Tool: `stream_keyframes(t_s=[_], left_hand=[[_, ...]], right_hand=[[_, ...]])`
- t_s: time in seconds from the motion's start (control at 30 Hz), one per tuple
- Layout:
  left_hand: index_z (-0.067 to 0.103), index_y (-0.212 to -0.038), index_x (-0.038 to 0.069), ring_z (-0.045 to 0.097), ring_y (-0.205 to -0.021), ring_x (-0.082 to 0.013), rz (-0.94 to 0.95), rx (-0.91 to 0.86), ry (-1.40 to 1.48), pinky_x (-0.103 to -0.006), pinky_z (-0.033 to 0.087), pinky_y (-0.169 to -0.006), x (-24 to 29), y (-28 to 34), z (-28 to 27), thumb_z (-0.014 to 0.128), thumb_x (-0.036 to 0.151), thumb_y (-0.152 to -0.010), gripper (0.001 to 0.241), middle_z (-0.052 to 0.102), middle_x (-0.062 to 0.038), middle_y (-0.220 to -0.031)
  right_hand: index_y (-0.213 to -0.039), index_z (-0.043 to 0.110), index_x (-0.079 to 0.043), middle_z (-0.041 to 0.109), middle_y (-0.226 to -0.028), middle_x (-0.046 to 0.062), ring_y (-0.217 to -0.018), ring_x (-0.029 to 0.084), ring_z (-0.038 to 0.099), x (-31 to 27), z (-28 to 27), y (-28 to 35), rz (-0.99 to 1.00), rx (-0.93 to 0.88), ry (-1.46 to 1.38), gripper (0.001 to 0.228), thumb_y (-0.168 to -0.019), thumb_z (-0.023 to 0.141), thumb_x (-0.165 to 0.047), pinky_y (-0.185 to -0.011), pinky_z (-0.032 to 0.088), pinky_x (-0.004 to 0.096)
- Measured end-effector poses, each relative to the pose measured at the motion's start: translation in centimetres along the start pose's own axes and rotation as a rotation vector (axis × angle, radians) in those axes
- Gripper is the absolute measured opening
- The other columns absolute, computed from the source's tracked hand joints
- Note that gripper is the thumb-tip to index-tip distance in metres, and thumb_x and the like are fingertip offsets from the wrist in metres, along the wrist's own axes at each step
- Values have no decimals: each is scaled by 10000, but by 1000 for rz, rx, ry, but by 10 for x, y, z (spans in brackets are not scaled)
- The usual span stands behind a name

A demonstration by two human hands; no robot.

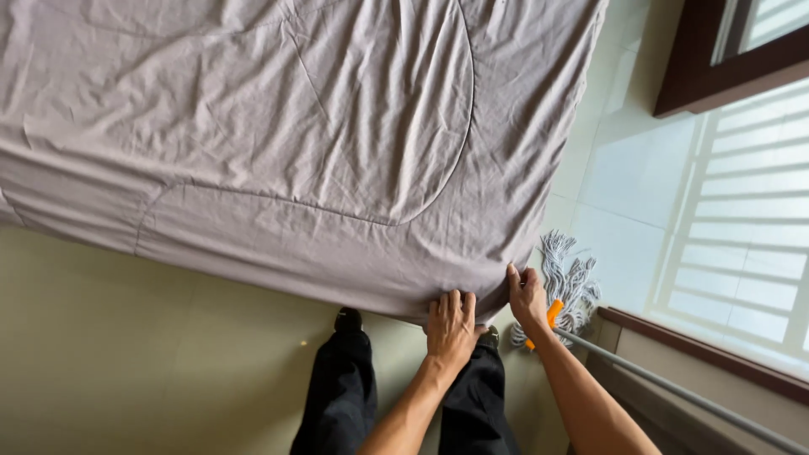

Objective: The person spreads a light purple fitted sheet over a mattress, smoothing the fabric and tucking the edges under the corners. They move around the bed to adjust the sheet and kneel on the floor to secure the corners.

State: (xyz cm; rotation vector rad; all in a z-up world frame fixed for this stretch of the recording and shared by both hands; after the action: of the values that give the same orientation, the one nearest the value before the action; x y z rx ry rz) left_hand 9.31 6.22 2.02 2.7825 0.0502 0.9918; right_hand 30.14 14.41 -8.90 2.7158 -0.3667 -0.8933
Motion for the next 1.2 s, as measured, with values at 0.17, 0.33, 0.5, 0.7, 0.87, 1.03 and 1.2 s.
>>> stream_keyframes(t_s=[0.17,0.33,0.5,0.7,0.87,1.03,1.2], left_hand=[[607,-1159,32,558,-1035,-332,-45,89,-162,-492,450,-893,22,-7,61,702,161,-851,347,590,-154,-1092],[669,-1131,1,590,-1029,-322,-44,216,-193,-458,477,-856,11,14,122,624,69,-818,324,635,-133,-1126],[653,-1047,21,620,-1014,-278,-194,110,-87,-435,507,-891,30,21,72,650,135,-913,177,638,-109,-1067],[601,-1066,18,675,-889,-294,-677,619,449,-434,537,-789,-36,50,142,638,312,-1003,303,669,-149,-988],[612,-1083,6,718,-852,-289,-857,605,822,-429,563,-750,-39,58,167,574,361,-1017,363,720,-140,-950],[704,-986,28,734,-750,-352,-835,460,674,-473,572,-671,-44,68,170,551,395,-1033,400,741,-160,-808],[707,-919,32,704,-740,-423,-788,419,486,-514,562,-668,-32,56,152,599,372,-992,363,717,-227,-798]], right_hand=[[-880,568,47,614,-698,253,-620,368,560,2,-28,-4,-104,-136,-24,457,-1022,599,-386,-619,463,496],[-862,562,27,599,-651,239,-568,295,541,19,-42,24,-201,-272,-46,402,-1023,577,-341,-582,455,471],[-899,605,43,637,-664,228,-585,273,588,37,-34,16,-184,-366,-64,442,-1063,566,-366,-602,476,439],[-1169,631,2,697,-955,97,-731,178,678,20,-32,-75,139,-374,-508,539,-1031,456,-488,-644,584,351],[-1104,665,61,597,-856,131,-761,202,581,19,-21,-102,144,-313,-316,601,-1095,480,-511,-648,562,379],[-945,705,27,672,-811,144,-754,259,624,8,-44,-96,-6,-91,109,512,-1061,549,-447,-702,469,423],[-917,681,57,687,-876,234,-764,347,645,-4,-52,-109,210,-240,-25,514,-1058,606,-432,-725,506,542]])
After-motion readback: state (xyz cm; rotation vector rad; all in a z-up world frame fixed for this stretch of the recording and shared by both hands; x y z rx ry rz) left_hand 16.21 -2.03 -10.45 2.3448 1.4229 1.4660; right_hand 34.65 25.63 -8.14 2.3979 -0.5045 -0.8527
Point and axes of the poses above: each hand's wrist, its own y-axis away from the middle knuckle, its own z-axis out of the palm, x = y × z, the point moved 3 cm from there along -y, towards the middle knuckle
